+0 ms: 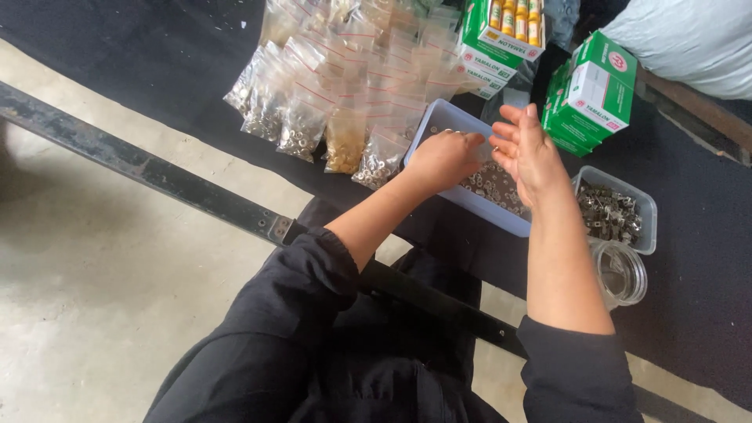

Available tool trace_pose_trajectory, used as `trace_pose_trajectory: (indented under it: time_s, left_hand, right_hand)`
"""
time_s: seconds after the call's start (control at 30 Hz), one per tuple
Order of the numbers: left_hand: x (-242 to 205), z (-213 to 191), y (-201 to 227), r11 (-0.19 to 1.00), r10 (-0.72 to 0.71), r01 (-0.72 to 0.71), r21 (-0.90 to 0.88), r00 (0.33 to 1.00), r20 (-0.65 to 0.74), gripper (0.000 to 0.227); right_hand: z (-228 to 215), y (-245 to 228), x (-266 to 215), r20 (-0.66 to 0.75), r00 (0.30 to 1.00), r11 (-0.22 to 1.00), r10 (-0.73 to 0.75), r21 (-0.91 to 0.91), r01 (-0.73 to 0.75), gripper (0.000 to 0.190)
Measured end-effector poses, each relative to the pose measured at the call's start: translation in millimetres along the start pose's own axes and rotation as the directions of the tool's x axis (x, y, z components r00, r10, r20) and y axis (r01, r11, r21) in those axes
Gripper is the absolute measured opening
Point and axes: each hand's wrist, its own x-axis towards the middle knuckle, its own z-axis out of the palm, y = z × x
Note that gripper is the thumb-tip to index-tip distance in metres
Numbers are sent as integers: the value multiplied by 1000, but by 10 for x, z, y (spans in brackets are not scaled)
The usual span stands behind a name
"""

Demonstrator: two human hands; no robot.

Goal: The person sits at a table and repeatedly picks small metal washers from a blue tray, places them into small clear plastic bags, and sets the filled bags aside. The process is repeated multiple times with consistent hand motions.

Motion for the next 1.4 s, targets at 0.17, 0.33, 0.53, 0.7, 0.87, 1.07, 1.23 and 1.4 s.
trace_pose_trajectory:
  time_s: [0.17, 0.33, 0.53, 0.7, 0.87, 1.07, 1.23, 1.4]
  left_hand:
    - [-2, -44, 4, 1000, 3, -3, -19, 1000, 2, 46]
    - [-5, -89, 13, 1000, 13, -13, -22, 1000, 13, 48]
    - [21, -54, -10, 1000, 23, -23, -6, 1000, 15, 48]
    - [41, 34, -36, 1000, 6, -7, -11, 1000, -17, 51]
    - [-1, -66, 13, 998, -34, 31, -54, 998, -55, 52]
    - [23, -12, -51, 969, -159, 113, -221, 966, -205, 50]
    - [23, -211, 3, 815, -326, 126, -565, 907, -268, 44]
    - [44, -703, 49, 287, -333, -59, -956, 929, -158, 46]
  right_hand:
    - [79, -82, -72, 45, 999, 998, 18, 58, -21, 96]
    - [100, -20, -41, 107, 994, 993, 7, 115, -19, 98]
    - [151, -68, -88, 171, 983, 975, -63, 219, 24, 104]
    - [32, 87, 5, 127, 978, 933, -162, 341, 110, 102]
    - [-319, 602, 219, -93, 975, 977, -204, 39, 208, 39]
    - [-421, 1143, 482, 115, 986, 778, -117, -607, 163, 36]
    - [-155, 977, 446, 136, 990, 581, -41, -803, 134, 40]
    - [-49, 707, 411, 185, 966, 495, 179, -866, 74, 37]
